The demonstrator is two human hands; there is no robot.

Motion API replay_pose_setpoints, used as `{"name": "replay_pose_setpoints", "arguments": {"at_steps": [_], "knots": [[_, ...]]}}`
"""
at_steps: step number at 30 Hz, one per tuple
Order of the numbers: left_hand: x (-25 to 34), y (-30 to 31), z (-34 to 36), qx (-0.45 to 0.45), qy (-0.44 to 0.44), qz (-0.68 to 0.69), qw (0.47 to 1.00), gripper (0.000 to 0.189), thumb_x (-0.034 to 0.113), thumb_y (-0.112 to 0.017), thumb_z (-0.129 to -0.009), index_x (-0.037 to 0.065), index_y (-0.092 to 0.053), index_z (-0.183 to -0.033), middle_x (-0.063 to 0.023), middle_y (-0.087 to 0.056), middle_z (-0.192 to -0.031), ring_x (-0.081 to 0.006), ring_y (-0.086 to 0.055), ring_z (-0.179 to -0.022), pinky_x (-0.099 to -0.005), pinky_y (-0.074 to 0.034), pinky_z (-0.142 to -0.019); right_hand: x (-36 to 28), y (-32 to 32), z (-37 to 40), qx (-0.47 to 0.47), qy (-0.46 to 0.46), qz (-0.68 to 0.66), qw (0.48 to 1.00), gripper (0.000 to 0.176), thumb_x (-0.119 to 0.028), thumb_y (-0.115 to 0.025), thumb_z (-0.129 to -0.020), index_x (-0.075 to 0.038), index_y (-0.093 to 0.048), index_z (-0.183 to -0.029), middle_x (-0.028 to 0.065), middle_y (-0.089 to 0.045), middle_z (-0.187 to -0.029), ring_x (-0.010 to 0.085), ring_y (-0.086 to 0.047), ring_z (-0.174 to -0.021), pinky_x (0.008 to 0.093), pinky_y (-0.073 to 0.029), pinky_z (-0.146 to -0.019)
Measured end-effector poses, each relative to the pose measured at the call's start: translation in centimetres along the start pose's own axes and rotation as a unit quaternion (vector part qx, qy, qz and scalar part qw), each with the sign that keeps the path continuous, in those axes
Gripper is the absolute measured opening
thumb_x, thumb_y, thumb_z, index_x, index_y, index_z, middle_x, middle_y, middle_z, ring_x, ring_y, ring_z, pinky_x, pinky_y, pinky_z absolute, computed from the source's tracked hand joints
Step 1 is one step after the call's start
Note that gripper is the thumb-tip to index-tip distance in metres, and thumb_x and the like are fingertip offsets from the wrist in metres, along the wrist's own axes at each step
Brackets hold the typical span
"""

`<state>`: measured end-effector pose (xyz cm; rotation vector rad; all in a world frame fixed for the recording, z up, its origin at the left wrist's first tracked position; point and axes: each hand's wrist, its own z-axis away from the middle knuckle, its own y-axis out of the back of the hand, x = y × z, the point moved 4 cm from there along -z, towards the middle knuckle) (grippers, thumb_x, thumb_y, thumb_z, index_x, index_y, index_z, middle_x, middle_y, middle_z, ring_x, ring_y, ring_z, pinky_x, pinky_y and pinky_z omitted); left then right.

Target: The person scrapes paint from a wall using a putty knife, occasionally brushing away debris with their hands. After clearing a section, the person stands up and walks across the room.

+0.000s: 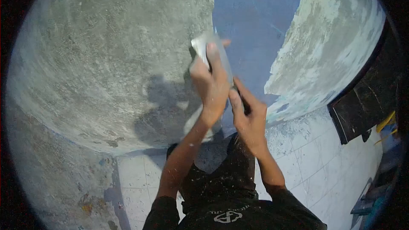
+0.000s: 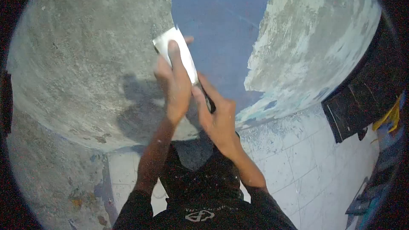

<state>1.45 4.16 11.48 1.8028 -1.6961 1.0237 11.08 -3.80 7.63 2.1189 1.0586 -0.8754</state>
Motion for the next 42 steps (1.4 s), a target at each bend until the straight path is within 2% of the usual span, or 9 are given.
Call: {"name": "replay_pose_setpoints", "arguments": {"at_steps": [5, 8, 12, 18, 25, 27, 32, 37, 42], "knots": [[2.4, -0.5, -2.2, -0.021, -0.052, 0.01, 0.998, 0.045, 0.032, -0.044, -0.108, -0.003, -0.073, -0.107, -0.0046, -0.069, -0.08, -0.0073, -0.051, -0.061, -0.0281, -0.042, -0.055, -2.8, 1.0, -1.5, -0.019, -0.073, -0.003, 0.997, 0.037, -0.013, -0.064, -0.098, 0.001, -0.063, -0.131, 0.0257, -0.072, -0.112, 0.0193, -0.067, -0.108, 0.032, -0.053, -0.087], [0.1, 0.1, -0.2, 0.006, -0.001, 0.004, 1.0, 0.048, 0.034, -0.042, -0.109, -0.003, -0.073, -0.106, -0.0042, -0.067, -0.077, -0.0075, -0.051, -0.061, -0.0276, -0.042, -0.055, -0.6, 0.4, 0.4, -0.011, 0.025, -0.004, 1.0, 0.036, -0.014, -0.064, -0.098, -0.001, -0.064, -0.131, 0.027, -0.072, -0.106, 0.0118, -0.065, -0.099, 0.0295, -0.053, -0.079], [1.7, -0.2, -1.3, -0.006, 0.02, 0.018, 1.0, 0.05, 0.037, -0.042, -0.108, -0.003, -0.073, -0.106, -0.0047, -0.068, -0.079, -0.0087, -0.055, -0.065, -0.0269, -0.044, -0.059, -2.0, 0.8, -0.7, -0.028, -0.082, -0.02, 0.996, 0.036, -0.013, -0.065, -0.098, -0.002, -0.064, -0.132, 0.0268, -0.072, -0.107, 0.0142, -0.067, -0.099, 0.0299, -0.053, -0.079], [0.4, 0.4, 0.5, 0.019, 0.053, -0.007, 0.998, 0.05, 0.035, -0.039, -0.109, -0.002, -0.073, -0.106, -0.0027, -0.065, -0.075, -0.0089, -0.056, -0.066, -0.0272, -0.045, -0.06, -0.9, 0.6, 0.7, -0.042, -0.045, -0.029, 0.998, 0.035, -0.013, -0.064, -0.098, 0.0, -0.063, -0.13, 0.026, -0.072, -0.106, 0.0121, -0.066, -0.1, 0.0293, -0.053, -0.079], [2.7, 0.1, -2.4, -0.016, -0.04, 0.007, 0.999, 0.046, 0.031, -0.042, -0.109, -0.003, -0.073, -0.105, -0.0079, -0.071, -0.086, -0.0114, -0.059, -0.071, -0.0283, -0.048, -0.065, -3.7, 0.9, -1.6, -0.037, -0.084, -0.02, 0.996, 0.036, -0.014, -0.063, -0.098, 0.0, -0.063, -0.132, 0.0273, -0.071, -0.109, 0.0146, -0.065, -0.104, 0.032, -0.052, -0.083], [1.1, 0.3, -1.2, -0.015, 0.004, 0.006, 1.0, 0.045, 0.03, -0.043, -0.108, -0.003, -0.073, -0.104, -0.0086, -0.072, -0.087, -0.0129, -0.061, -0.074, -0.0291, -0.048, -0.067, -1.6, 0.6, 0.3, -0.028, -0.029, -0.015, 0.999, 0.037, -0.015, -0.063, -0.099, 0.001, -0.062, -0.132, 0.0283, -0.071, -0.107, 0.0105, -0.063, -0.101, 0.0316, -0.052, -0.081], [3.2, 0.1, -2.1, -0.042, 0.019, 0.013, 0.999, 0.045, 0.029, -0.042, -0.108, -0.003, -0.073, -0.106, -0.0087, -0.071, -0.086, -0.0106, -0.058, -0.07, -0.0292, -0.047, -0.062, -3.9, 1.0, -0.9, -0.034, -0.121, -0.027, 0.992, 0.037, -0.015, -0.062, -0.099, 0.002, -0.062, -0.132, 0.0282, -0.07, -0.112, 0.0156, -0.065, -0.107, 0.0336, -0.052, -0.088], [1.3, 0.6, -0.7, -0.04, 0.0, -0.018, 0.999, 0.048, 0.031, -0.039, -0.109, -0.004, -0.073, -0.106, -0.0074, -0.067, -0.079, -0.0093, -0.055, -0.065, -0.0292, -0.045, -0.058, -1.6, -0.2, 0.6, 0.014, 0.01, -0.032, 0.999, 0.036, -0.016, -0.062, -0.099, 0.002, -0.062, -0.131, 0.0291, -0.07, -0.103, 0.007, -0.059, -0.096, 0.0309, -0.052, -0.076], [3.3, 0.3, -2.6, -0.054, 0.012, -0.005, 0.998, 0.047, 0.032, -0.04, -0.109, -0.001, -0.073, -0.104, -0.0057, -0.066, -0.078, -0.0097, -0.056, -0.066, -0.0286, -0.045, -0.061, -3.1, 0.1, -0.7, 0.0, -0.07, -0.039, 0.997, 0.035, -0.014, -0.061, -0.099, 0.002, -0.063, -0.13, 0.0274, -0.071, -0.109, 0.0093, -0.06, -0.102, 0.031, -0.052, -0.083]]}}
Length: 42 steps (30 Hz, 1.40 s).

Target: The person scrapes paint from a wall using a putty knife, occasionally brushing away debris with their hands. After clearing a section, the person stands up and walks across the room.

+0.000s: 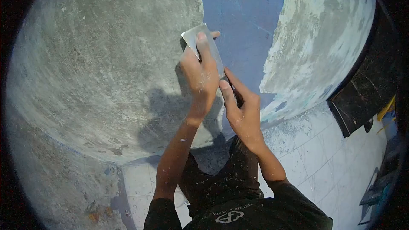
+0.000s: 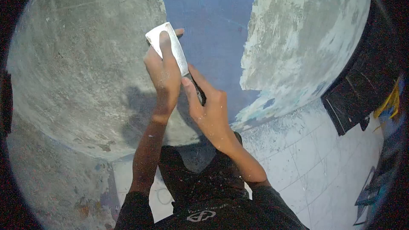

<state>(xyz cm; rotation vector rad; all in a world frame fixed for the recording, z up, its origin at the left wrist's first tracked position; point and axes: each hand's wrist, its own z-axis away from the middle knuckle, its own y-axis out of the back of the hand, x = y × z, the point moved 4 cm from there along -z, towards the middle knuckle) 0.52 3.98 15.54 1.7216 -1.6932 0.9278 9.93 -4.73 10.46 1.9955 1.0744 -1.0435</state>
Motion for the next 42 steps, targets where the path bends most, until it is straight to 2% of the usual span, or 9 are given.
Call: {"name": "replay_pose_setpoints", "arguments": {"at_steps": [7, 11, 15, 22, 25, 31, 34, 37, 42], "knots": [[-0.6, -0.2, 0.0, 0.044, -0.118, -0.036, 0.991, 0.047, 0.033, -0.041, -0.109, -0.001, -0.073, -0.104, -0.0053, -0.066, -0.078, -0.0126, -0.057, -0.067, -0.0303, -0.047, -0.063, 0.5, -0.5, -0.2, 0.012, 0.032, -0.03, 0.999, 0.035, -0.015, -0.06, -0.1, 0.003, -0.062, -0.13, 0.0266, -0.072, -0.108, 0.0125, -0.062, -0.103, 0.0316, -0.052, -0.086], [2.0, -0.4, -2.3, 0.01, -0.04, 0.003, 0.999, 0.047, 0.033, -0.042, -0.108, -0.002, -0.073, -0.102, -0.0062, -0.065, -0.076, -0.0118, -0.056, -0.066, -0.0304, -0.046, -0.062, -2.6, -0.1, -1.4, 0.005, 0.009, -0.037, 0.999, 0.035, -0.015, -0.058, -0.101, 0.004, -0.062, -0.13, 0.027, -0.071, -0.112, 0.0196, -0.066, -0.11, 0.0332, -0.051, -0.092], [-1.4, -0.1, 0.8, 0.025, -0.033, -0.023, 0.999, 0.048, 0.031, -0.041, -0.108, -0.004, -0.073, -0.101, -0.0079, -0.068, -0.078, -0.0108, -0.056, -0.065, -0.0306, -0.046, -0.06, 0.5, -0.5, 0.4, 0.005, 0.02, -0.028, 0.999, 0.036, -0.016, -0.058, -0.101, 0.004, -0.062, -0.13, 0.0285, -0.07, -0.113, 0.0217, -0.066, -0.112, 0.0339, -0.051, -0.092], [0.6, -0.2, -0.2, 0.018, -0.037, 0.0, 0.999, 0.047, 0.03, -0.041, -0.109, -0.004, -0.074, -0.103, -0.008, -0.068, -0.078, -0.0099, -0.056, -0.066, -0.0294, -0.045, -0.06, -0.5, -0.7, 0.2, 0.017, 0.018, -0.057, 0.998, 0.036, -0.016, -0.059, -0.101, 0.003, -0.062, -0.131, 0.0268, -0.07, -0.117, 0.0244, -0.065, -0.114, 0.0348, -0.05, -0.094], [-0.2, 0.2, 0.2, -0.001, -0.011, -0.02, 1.0, 0.057, 0.044, -0.042, -0.107, -0.004, -0.073, -0.111, -0.0086, -0.069, -0.091, -0.0115, -0.057, -0.078, -0.0291, -0.047, -0.072, 0.1, -0.7, 0.3, 0.009, 0.018, -0.048, 0.999, 0.036, -0.016, -0.058, -0.101, 0.002, -0.062, -0.132, 0.0273, -0.069, -0.118, 0.0248, -0.066, -0.115, 0.0353, -0.05, -0.095], [-0.2, 0.0, 0.0, 0.023, -0.025, -0.006, 0.999, 0.049, 0.033, -0.041, -0.108, -0.003, -0.074, -0.103, -0.0073, -0.066, -0.073, -0.0113, -0.055, -0.064, -0.0307, -0.046, -0.06, -1.0, -0.5, -0.1, 0.01, 0.039, -0.038, 0.998, 0.036, -0.016, -0.058, -0.101, 0.003, -0.062, -0.131, 0.0279, -0.069, -0.118, 0.0264, -0.066, -0.115, 0.0362, -0.05, -0.094], [-0.8, -0.3, -1.7, 0.058, -0.147, -0.03, 0.987, 0.05, 0.035, -0.041, -0.108, -0.002, -0.075, -0.104, -0.0071, -0.065, -0.072, -0.0122, -0.056, -0.063, -0.0317, -0.046, -0.06, -1.0, -0.6, -0.7, 0.023, 0.067, -0.017, 0.997, 0.036, -0.017, -0.058, -0.101, 0.003, -0.061, -0.131, 0.0275, -0.069, -0.117, 0.027, -0.066, -0.114, 0.0363, -0.05, -0.094], [2.6, -0.4, -3.2, 0.016, -0.057, 0.003, 0.998, 0.048, 0.034, -0.042, -0.108, -0.001, -0.075, -0.103, -0.008, -0.065, -0.074, -0.0124, -0.057, -0.066, -0.0317, -0.047, -0.062, -3.4, -0.4, -2.1, 0.023, 0.059, -0.077, 0.995, 0.037, -0.017, -0.059, -0.101, 0.003, -0.061, -0.131, 0.0288, -0.069, -0.114, 0.0268, -0.068, -0.112, 0.0352, -0.051, -0.092], [-0.7, 0.0, 0.3, 0.05, -0.074, -0.02, 0.996, 0.048, 0.034, -0.042, -0.108, 0.0, -0.075, -0.101, -0.0073, -0.067, -0.074, -0.0126, -0.058, -0.067, -0.031, -0.047, -0.064, -0.2, -0.5, -0.1, 0.002, 0.05, -0.034, 0.998, 0.037, -0.016, -0.059, -0.1, 0.005, -0.06, -0.13, 0.0312, -0.069, -0.108, 0.0201, -0.068, -0.107, 0.0336, -0.052, -0.085]]}}
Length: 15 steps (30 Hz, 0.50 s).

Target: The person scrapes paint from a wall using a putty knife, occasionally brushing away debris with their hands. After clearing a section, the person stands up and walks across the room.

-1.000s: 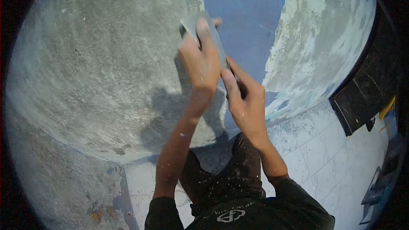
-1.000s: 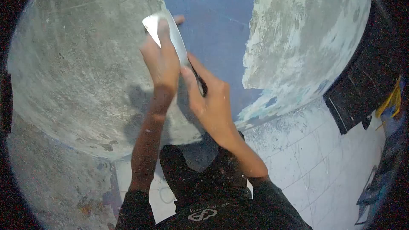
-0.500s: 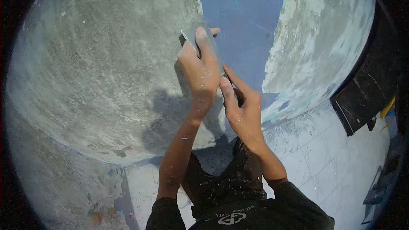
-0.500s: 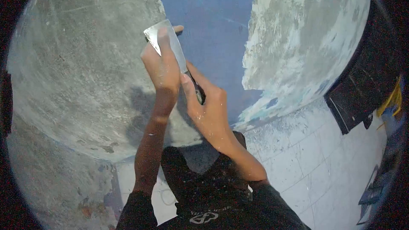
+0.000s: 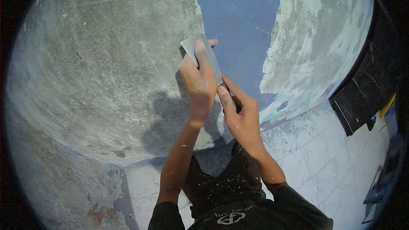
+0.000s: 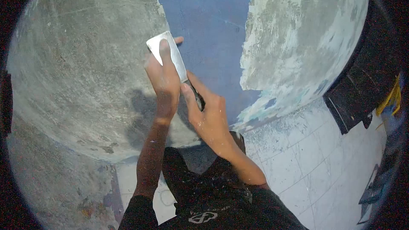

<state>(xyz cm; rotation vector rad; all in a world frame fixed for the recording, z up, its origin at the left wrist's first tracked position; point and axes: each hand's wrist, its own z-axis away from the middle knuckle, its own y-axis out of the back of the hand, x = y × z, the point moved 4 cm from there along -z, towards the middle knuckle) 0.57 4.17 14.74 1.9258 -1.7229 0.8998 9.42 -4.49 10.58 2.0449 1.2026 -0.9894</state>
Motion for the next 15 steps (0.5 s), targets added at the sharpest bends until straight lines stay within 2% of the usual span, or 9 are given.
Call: {"name": "replay_pose_setpoints", "arguments": {"at_steps": [3, 6, 8, 11, 12, 15], "knots": [[1.2, -0.4, -2.6, -0.009, -0.049, -0.022, 0.999, 0.048, 0.033, -0.042, -0.108, -0.001, -0.075, -0.101, -0.0076, -0.067, -0.075, -0.0138, -0.059, -0.068, -0.0315, -0.047, -0.065, -0.9, -0.7, -1.6, 0.023, 0.021, -0.026, 0.999, 0.037, -0.016, -0.059, -0.101, 0.005, -0.06, -0.131, 0.0303, -0.069, -0.109, 0.0194, -0.066, -0.109, 0.0337, -0.052, -0.087], [3.3, -0.5, -4.3, -0.034, -0.032, -0.014, 0.999, 0.049, 0.033, -0.041, -0.108, -0.002, -0.075, -0.103, -0.008, -0.068, -0.076, -0.0147, -0.06, -0.068, -0.0326, -0.048, -0.066, -3.6, 0.0, -2.6, 0.011, -0.027, -0.03, 0.999, 0.037, -0.016, -0.059, -0.101, 0.005, -0.06, -0.131, 0.0294, -0.07, -0.111, 0.0198, -0.064, -0.112, 0.0339, -0.051, -0.09], [2.7, -0.4, -3.9, -0.027, -0.04, -0.007, 0.999, 0.05, 0.036, -0.041, -0.107, -0.001, -0.075, -0.104, -0.0086, -0.069, -0.077, -0.0157, -0.061, -0.069, -0.0329, -0.049, -0.067, -3.3, 0.1, -2.5, 0.001, -0.03, -0.025, 0.999, 0.037, -0.016, -0.059, -0.101, 0.005, -0.06, -0.131, 0.0292, -0.07, -0.112, 0.0197, -0.064, -0.112, 0.034, -0.051, -0.091], [1.0, -0.3, -2.0, -0.011, -0.012, -0.032, 0.999, 0.051, 0.037, -0.042, -0.107, -0.001, -0.075, -0.104, -0.0092, -0.069, -0.077, -0.0167, -0.062, -0.069, -0.0332, -0.049, -0.068, -1.0, -0.2, -1.4, 0.008, 0.013, -0.026, 1.0, 0.038, -0.017, -0.059, -0.101, 0.006, -0.06, -0.131, 0.0288, -0.07, -0.113, 0.0192, -0.064, -0.112, 0.0344, -0.051, -0.092], [1.1, -0.5, -2.8, -0.001, -0.058, -0.038, 0.998, 0.051, 0.036, -0.041, -0.107, -0.002, -0.075, -0.103, -0.0091, -0.068, -0.076, -0.017, -0.061, -0.068, -0.0335, -0.049, -0.067, -1.2, -0.4, -2.1, 0.011, 0.018, -0.036, 0.999, 0.038, -0.017, -0.059, -0.101, 0.007, -0.06, -0.131, 0.0287, -0.07, -0.113, 0.0188, -0.063, -0.111, 0.0345, -0.051, -0.092], [4.5, -0.4, -5.9, -0.045, -0.044, -0.022, 0.998, 0.05, 0.035, -0.041, -0.107, -0.001, -0.075, -0.101, -0.0088, -0.067, -0.075, -0.0175, -0.061, -0.069, -0.0339, -0.049, -0.067, -3.5, -0.5, -4.0, 0.011, 0.012, -0.052, 0.998, 0.039, -0.018, -0.058, -0.102, 0.007, -0.06, -0.131, 0.0269, -0.07, -0.115, 0.0202, -0.063, -0.112, 0.0352, -0.05, -0.094]]}}
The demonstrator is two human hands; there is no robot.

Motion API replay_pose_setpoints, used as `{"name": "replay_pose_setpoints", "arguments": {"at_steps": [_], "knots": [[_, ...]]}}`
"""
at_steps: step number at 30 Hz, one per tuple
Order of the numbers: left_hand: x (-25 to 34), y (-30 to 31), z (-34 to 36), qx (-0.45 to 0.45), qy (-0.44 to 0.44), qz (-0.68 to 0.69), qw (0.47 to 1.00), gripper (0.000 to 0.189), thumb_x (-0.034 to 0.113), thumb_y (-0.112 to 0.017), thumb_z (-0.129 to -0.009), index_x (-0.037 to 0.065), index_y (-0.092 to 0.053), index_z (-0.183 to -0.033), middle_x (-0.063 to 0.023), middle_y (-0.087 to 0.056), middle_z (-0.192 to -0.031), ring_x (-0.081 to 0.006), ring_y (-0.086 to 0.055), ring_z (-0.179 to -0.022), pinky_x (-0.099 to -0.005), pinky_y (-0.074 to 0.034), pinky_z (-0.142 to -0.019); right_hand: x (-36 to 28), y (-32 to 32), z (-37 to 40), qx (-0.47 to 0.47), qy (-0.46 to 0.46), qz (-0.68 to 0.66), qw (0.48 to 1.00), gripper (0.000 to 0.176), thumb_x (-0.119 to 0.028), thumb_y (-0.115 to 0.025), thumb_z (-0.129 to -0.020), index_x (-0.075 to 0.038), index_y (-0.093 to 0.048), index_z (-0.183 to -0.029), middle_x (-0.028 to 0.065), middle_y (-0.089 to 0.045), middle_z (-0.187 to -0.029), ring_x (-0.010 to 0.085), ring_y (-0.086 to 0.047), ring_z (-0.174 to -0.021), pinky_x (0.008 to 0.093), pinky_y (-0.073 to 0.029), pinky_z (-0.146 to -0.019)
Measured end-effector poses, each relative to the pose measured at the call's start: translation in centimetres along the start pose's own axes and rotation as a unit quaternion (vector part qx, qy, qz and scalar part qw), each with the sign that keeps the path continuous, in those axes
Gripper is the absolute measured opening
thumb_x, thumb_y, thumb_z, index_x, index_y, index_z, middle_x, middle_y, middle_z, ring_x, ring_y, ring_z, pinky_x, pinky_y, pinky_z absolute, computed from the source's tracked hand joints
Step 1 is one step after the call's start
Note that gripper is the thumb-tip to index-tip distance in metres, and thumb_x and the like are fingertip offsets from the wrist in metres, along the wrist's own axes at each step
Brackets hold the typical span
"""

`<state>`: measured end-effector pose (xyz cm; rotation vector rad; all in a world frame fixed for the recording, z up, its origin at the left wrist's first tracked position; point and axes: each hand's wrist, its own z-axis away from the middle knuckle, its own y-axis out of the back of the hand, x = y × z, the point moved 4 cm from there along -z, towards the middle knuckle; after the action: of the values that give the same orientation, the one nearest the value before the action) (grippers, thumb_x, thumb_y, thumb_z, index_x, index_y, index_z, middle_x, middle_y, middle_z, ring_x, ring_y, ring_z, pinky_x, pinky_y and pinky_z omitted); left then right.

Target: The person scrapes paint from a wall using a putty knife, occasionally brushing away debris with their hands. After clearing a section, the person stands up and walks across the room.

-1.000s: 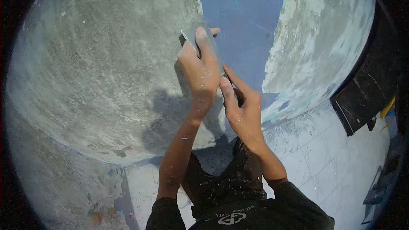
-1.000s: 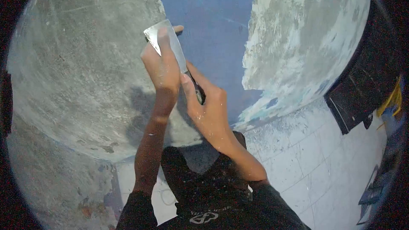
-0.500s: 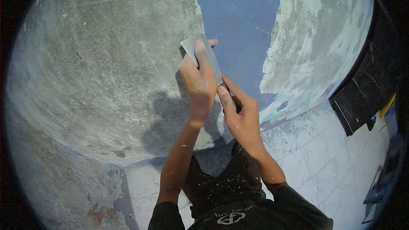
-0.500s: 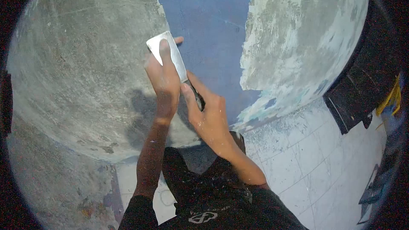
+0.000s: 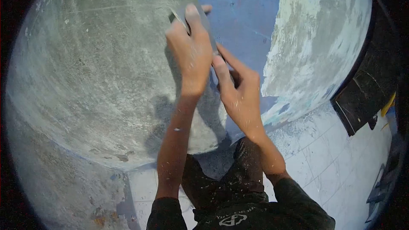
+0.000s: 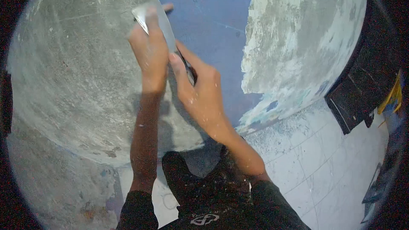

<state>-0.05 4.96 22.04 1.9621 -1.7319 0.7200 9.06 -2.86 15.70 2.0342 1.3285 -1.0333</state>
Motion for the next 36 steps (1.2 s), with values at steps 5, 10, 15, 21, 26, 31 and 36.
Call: {"name": "replay_pose_setpoints", "arguments": {"at_steps": [5, 10, 15, 21, 26, 31, 36], "knots": [[-1.6, -0.2, 2.0, 0.033, -0.023, 0.001, 0.999, 0.05, 0.032, -0.04, -0.106, -0.002, -0.075, -0.1, -0.0098, -0.066, -0.073, -0.0179, -0.061, -0.067, -0.0347, -0.049, -0.067, 0.6, 0.8, 1.6, -0.024, -0.037, 0.006, 0.999, 0.039, -0.018, -0.058, -0.102, 0.007, -0.06, -0.131, 0.0248, -0.072, -0.111, 0.0174, -0.064, -0.104, 0.0342, -0.051, -0.089], [0.3, -0.1, 0.3, -0.013, 0.026, 0.003, 1.0, 0.047, 0.031, -0.041, -0.106, -0.001, -0.076, -0.1, -0.0096, -0.066, -0.072, -0.0177, -0.061, -0.067, -0.0346, -0.049, -0.066, -0.1, 0.1, 1.1, 0.002, -0.031, -0.03, 0.999, 0.039, -0.018, -0.058, -0.102, 0.007, -0.059, -0.132, 0.0248, -0.072, -0.109, 0.0148, -0.062, -0.1, 0.0328, -0.051, -0.088], [-1.9, 0.1, 1.6, -0.003, -0.017, -0.017, 1.0, 0.049, 0.033, -0.041, -0.105, 0.0, -0.077, -0.097, -0.0096, -0.067, -0.071, -0.0176, -0.061, -0.066, -0.0347, -0.049, -0.066, 1.3, -0.1, 2.0, 0.006, -0.016, -0.025, 1.0, 0.039, -0.019, -0.059, -0.102, 0.007, -0.06, -0.131, 0.0242, -0.072, -0.109, 0.0128, -0.061, -0.1, 0.032, -0.051, -0.087], [0.7, -0.5, -2.0, 0.007, -0.062, -0.016, 0.998, 0.049, 0.032, -0.041, -0.105, -0.001, -0.077, -0.096, -0.0116, -0.069, -0.075, -0.0196, -0.062, -0.067, -0.036, -0.05, -0.069, -2.0, 0.0, -1.0, 0.003, 0.017, -0.041, 0.999, 0.039, -0.02, -0.058, -0.102, 0.007, -0.06, -0.13, 0.0245, -0.072, -0.112, 0.0148, -0.062, -0.103, 0.0338, -0.051, -0.088], [-0.7, -0.2, 1.3, 0.011, -0.037, -0.008, 0.999, 0.05, 0.032, -0.04, -0.105, -0.002, -0.076, -0.097, -0.0146, -0.071, -0.078, -0.0223, -0.065, -0.07, -0.0372, -0.051, -0.071, 0.9, 0.5, 1.3, -0.002, 0.0, -0.013, 1.0, 0.039, -0.019, -0.059, -0.101, 0.009, -0.06, -0.129, 0.0247, -0.072, -0.111, 0.0151, -0.063, -0.103, 0.0342, -0.051, -0.088], [1.9, -0.2, -2.0, -0.005, 0.02, 0.0, 1.0, 0.05, 0.032, -0.04, -0.105, -0.003, -0.076, -0.099, -0.0142, -0.072, -0.08, -0.0212, -0.066, -0.071, -0.0354, -0.051, -0.072, -2.7, 0.6, -0.8, -0.017, -0.007, -0.011, 1.0, 0.039, -0.018, -0.059, -0.101, 0.009, -0.06, -0.129, 0.0262, -0.072, -0.11, 0.0167, -0.064, -0.102, 0.0338, -0.051, -0.088], [-1.7, -0.3, 1.9, 0.029, -0.012, -0.003, 1.0, 0.05, 0.032, -0.04, -0.105, -0.003, -0.075, -0.102, -0.0097, -0.068, -0.075, -0.0174, -0.061, -0.067, -0.0345, -0.05, -0.067, 0.0, 1.2, 1.6, -0.022, 0.002, 0.03, 0.999, 0.039, -0.017, -0.06, -0.1, 0.007, -0.06, -0.13, 0.0275, -0.072, -0.101, 0.0131, -0.063, -0.088, 0.0326, -0.051, -0.082]]}}
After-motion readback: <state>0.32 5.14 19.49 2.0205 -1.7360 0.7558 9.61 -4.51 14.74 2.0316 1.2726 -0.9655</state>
